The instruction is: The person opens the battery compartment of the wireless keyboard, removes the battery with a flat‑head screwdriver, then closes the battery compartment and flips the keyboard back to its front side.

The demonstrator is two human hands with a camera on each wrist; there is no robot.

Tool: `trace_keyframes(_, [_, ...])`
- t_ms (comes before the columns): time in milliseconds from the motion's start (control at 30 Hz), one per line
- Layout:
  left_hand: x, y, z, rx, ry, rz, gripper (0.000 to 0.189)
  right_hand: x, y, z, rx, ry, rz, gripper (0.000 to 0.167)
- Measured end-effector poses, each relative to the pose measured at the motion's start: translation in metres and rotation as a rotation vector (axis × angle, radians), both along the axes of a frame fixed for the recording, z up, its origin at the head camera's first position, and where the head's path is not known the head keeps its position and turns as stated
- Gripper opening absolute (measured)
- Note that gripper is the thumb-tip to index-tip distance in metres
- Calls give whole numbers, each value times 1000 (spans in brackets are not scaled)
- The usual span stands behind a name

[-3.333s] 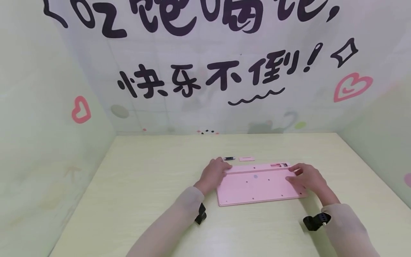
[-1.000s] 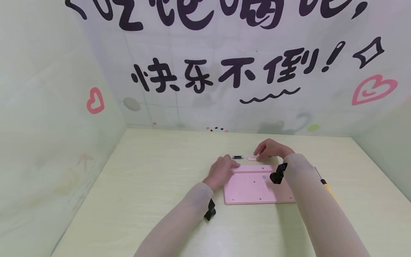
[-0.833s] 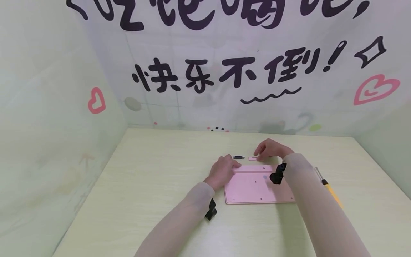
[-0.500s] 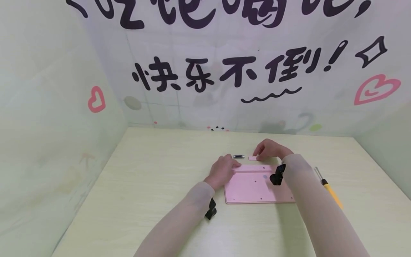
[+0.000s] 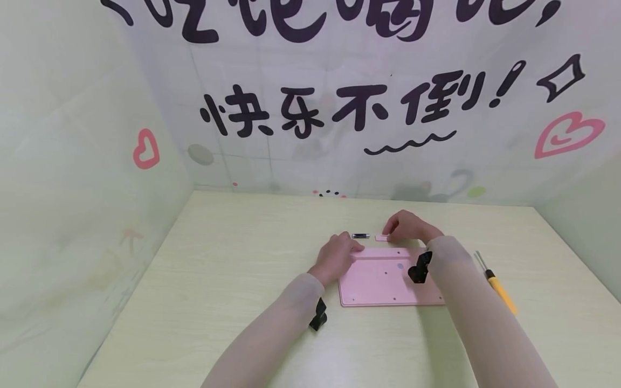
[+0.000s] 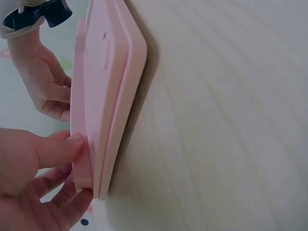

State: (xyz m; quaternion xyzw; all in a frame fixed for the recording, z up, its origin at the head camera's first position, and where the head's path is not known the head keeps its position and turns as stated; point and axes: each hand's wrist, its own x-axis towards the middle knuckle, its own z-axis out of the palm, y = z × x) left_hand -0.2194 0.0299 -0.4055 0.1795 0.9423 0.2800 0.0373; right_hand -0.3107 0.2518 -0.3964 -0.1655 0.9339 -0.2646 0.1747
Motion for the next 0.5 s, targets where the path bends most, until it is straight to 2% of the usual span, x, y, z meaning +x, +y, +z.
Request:
trace_keyframes(267, [1, 0, 0, -19, 2, 9, 30, 4, -2, 1, -6, -15, -50, 9])
trace_keyframes(500, [1, 0, 1, -16, -7, 15, 31, 6, 0, 3, -13, -23, -43, 9])
